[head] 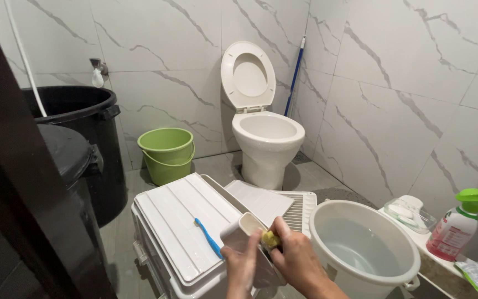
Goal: The person scrubs a white plastic component with a yellow sponge and a blue toothbrush, then rinses it with water from a blue scoop. The person also rinses a clear plastic bin and its lid with the scoop and places them on the floor.
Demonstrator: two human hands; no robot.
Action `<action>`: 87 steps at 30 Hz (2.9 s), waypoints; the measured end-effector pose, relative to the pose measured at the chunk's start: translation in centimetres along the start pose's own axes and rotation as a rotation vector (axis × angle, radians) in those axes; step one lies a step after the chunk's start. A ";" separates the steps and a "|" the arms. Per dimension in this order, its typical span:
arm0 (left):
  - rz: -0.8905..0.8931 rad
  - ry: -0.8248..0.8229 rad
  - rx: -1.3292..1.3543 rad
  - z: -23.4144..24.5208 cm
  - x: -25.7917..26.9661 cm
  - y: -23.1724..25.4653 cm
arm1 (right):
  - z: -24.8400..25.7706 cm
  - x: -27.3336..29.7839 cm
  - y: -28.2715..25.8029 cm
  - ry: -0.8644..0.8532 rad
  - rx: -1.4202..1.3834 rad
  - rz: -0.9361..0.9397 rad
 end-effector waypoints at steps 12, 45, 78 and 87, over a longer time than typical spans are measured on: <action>-0.055 0.147 -0.316 2.0 1.5 3.7 | 6.2 -1.3 0.5 0.308 -0.268 -0.181; -0.003 0.055 -0.810 4.1 6.1 10.6 | -5.0 3.4 -1.9 -0.439 0.089 0.641; 0.416 -0.334 0.870 1.7 0.2 -0.2 | 0.0 1.7 1.0 -0.275 0.043 0.284; 0.431 -0.339 0.946 -0.4 -0.8 -1.4 | -4.5 3.3 -4.0 -0.063 0.191 0.694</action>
Point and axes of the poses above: each hand's wrist, its own x-axis away from the middle knuckle, its own z-axis out of the back of the hand, y = z × x, the point moved 8 cm from there along -x, towards the middle knuckle, and after that the axes turned 6 degrees about z, right-handed, at the moved point
